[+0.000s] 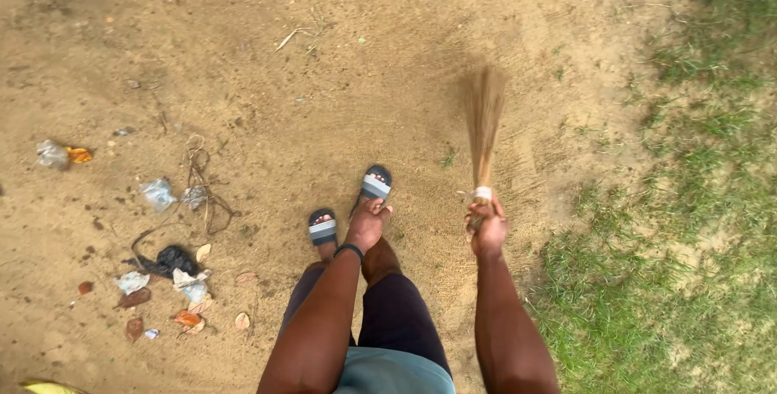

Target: Sweep debris and leaves from a dirt and concrete outdoor area using a bundle-style broom.

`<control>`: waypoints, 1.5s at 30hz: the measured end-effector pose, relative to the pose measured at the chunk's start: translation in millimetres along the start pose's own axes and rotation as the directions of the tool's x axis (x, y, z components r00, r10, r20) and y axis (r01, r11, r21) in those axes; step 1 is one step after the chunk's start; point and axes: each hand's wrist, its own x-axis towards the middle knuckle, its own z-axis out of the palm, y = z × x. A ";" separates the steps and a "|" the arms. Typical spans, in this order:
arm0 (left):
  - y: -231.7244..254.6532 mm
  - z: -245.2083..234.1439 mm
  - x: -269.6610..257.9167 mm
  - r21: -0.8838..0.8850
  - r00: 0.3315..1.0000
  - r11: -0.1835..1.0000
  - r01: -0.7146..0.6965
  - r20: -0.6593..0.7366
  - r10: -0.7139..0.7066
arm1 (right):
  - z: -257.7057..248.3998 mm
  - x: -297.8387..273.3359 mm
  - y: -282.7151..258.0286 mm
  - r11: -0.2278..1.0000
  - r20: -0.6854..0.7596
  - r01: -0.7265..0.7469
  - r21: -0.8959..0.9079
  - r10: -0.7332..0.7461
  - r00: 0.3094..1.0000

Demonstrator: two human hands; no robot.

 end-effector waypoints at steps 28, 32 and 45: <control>28.8 -34.3 38.8 -0.035 0.914 0.999 0.023 -0.404 -0.036 | 112.7 -33.2 -35.3 0.993 0.381 -0.008 -0.121 0.054 0.923; 48.3 -55.7 35.1 -0.232 0.957 0.973 0.019 -0.277 -0.084 | 136.2 -7.3 -68.0 1.000 0.099 0.029 -0.003 -0.029 0.995; 90.6 -144.6 44.4 -0.451 0.926 0.878 0.162 -0.237 -0.292 | 274.3 -52.8 135.3 0.953 0.506 -0.199 -0.227 0.290 0.813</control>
